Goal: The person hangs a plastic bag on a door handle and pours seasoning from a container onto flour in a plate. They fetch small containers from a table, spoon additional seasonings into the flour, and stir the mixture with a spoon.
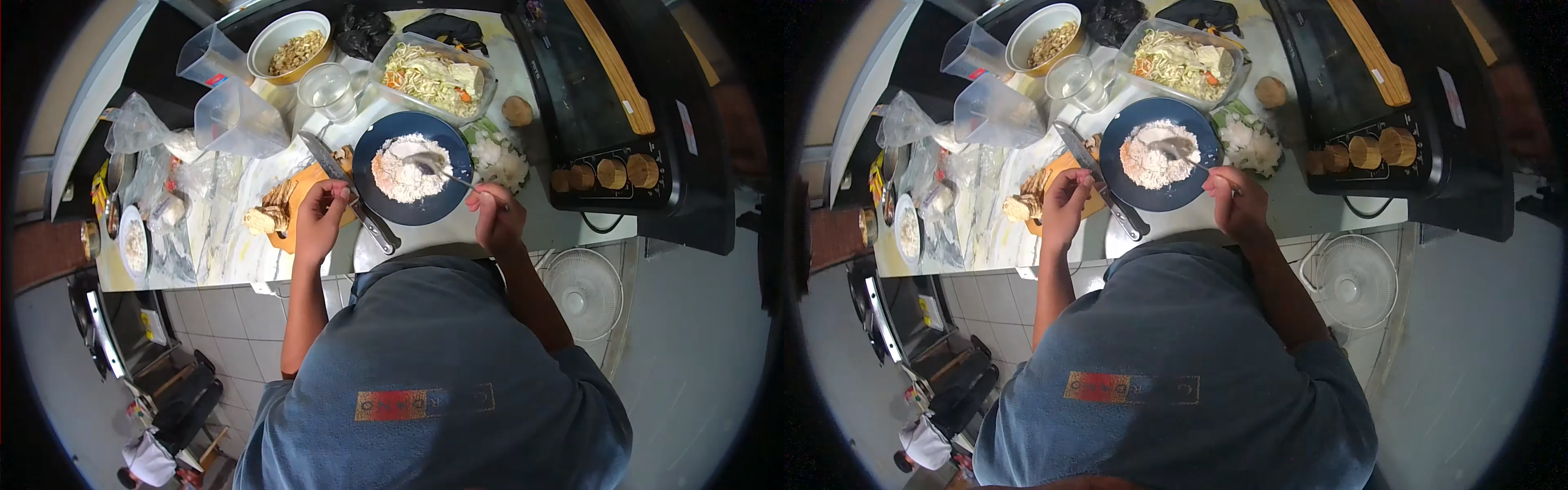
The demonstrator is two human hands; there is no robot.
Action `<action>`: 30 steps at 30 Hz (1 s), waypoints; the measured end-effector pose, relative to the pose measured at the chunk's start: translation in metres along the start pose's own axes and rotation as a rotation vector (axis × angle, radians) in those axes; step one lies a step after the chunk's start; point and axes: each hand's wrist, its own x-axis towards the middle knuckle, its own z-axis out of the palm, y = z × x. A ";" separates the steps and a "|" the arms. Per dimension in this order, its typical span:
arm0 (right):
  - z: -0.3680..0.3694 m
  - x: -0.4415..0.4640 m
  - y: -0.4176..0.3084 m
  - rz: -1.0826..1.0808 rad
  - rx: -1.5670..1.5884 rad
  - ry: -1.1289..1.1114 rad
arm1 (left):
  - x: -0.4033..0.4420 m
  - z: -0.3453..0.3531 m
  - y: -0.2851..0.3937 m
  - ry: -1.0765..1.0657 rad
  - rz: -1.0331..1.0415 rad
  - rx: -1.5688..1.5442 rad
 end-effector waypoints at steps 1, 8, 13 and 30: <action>0.000 -0.002 0.003 -0.030 -0.048 -0.082 | -0.003 0.000 0.003 0.014 -0.013 0.013; 0.014 0.032 0.005 -0.044 0.117 -0.087 | -0.024 0.002 -0.012 0.074 0.012 -0.016; 0.020 0.064 0.008 0.104 0.203 -0.153 | -0.037 -0.001 -0.005 0.107 -0.033 -0.016; -0.009 0.049 0.011 0.123 0.182 -0.127 | -0.052 -0.015 -0.013 0.151 -0.040 -0.028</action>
